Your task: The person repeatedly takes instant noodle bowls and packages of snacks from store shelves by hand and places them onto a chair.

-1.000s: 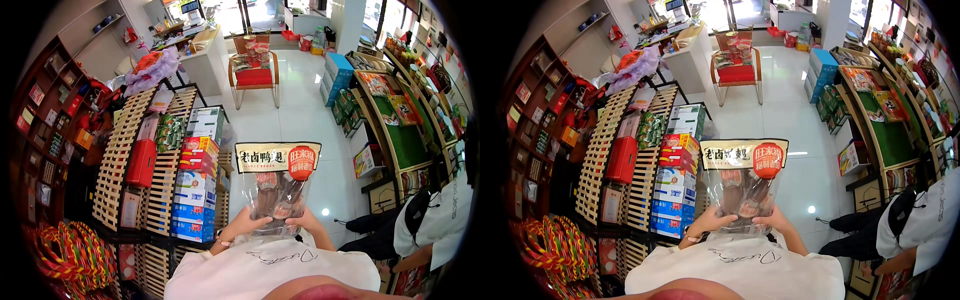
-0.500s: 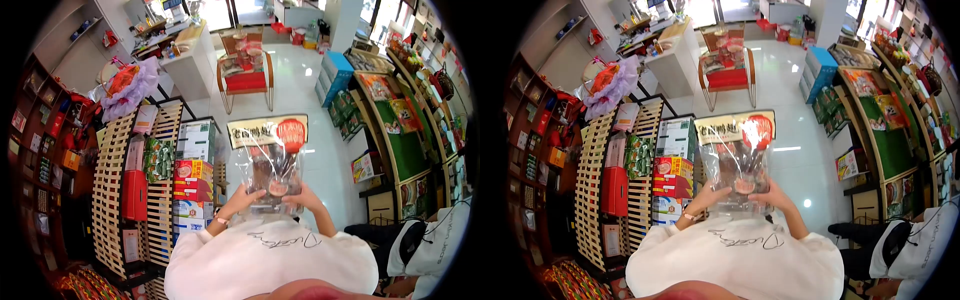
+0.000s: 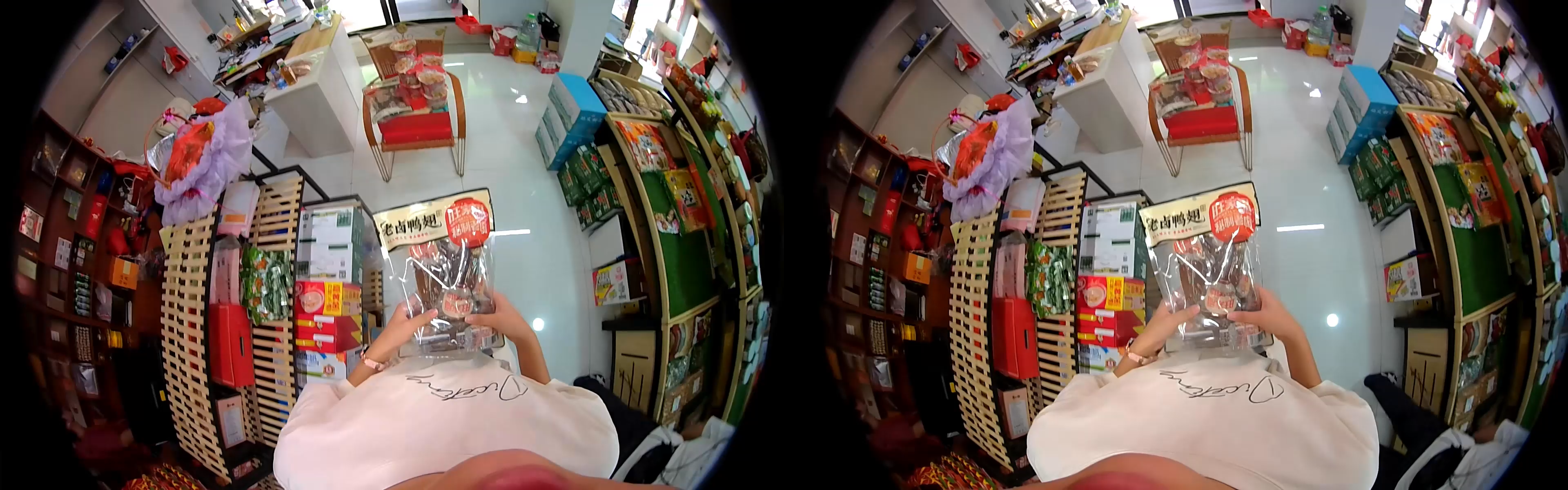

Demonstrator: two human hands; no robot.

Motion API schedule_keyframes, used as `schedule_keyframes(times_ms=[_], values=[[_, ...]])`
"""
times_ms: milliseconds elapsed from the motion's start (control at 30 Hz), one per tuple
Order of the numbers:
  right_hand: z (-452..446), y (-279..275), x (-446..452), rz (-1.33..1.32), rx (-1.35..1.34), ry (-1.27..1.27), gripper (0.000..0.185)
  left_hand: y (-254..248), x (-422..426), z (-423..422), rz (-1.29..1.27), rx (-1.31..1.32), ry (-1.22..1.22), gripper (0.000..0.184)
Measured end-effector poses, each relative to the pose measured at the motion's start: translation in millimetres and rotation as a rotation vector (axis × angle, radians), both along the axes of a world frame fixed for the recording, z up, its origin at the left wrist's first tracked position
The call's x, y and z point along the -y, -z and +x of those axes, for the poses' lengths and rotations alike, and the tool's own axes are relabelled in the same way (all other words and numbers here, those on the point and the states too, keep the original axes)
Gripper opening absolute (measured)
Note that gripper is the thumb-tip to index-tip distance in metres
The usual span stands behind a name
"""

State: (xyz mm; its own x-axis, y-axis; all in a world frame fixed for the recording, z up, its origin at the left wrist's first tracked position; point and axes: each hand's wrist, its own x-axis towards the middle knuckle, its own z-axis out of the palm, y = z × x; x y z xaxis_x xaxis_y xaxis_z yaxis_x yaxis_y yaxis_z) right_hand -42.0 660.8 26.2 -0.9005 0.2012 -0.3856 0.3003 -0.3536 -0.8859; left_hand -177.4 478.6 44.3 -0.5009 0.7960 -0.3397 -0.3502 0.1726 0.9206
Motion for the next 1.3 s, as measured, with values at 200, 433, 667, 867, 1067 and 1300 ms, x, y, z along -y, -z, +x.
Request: schedule_keyframes(times_ms=[200,433,667,867,1067,1300], values=[[-89.1,-2.3,-66.0,-0.042,-0.010,-0.065,0.069,-2.5,-57.8,-79.0,-0.071,0.081,-0.044,0.041],[-207.2,-2.4,-167.7,0.047,-0.049,-0.100,0.080,-23.1,-152.7,-187.6,-0.040,0.055,-0.096,0.036],[-299.2,-20.5,-238.4,0.095,-0.149,-0.175,0.068,-29.3,-208.2,-254.6,-0.021,0.130,-0.219,0.046],[-368.5,-15.6,-262.1,0.068,0.129,-0.300,0.064,6.0,-216.2,-309.7,0.117,0.332,-0.318,0.036],[-459.8,-18.8,-285.6,0.135,0.073,-0.237,0.063,6.9,-246.5,-406.7,0.050,0.290,-0.408,0.044],[-591.8,-6.3,-324.5,0.282,-0.024,-0.167,0.057,6.6,-291.2,-544.0,0.134,0.206,-0.299,0.049]])
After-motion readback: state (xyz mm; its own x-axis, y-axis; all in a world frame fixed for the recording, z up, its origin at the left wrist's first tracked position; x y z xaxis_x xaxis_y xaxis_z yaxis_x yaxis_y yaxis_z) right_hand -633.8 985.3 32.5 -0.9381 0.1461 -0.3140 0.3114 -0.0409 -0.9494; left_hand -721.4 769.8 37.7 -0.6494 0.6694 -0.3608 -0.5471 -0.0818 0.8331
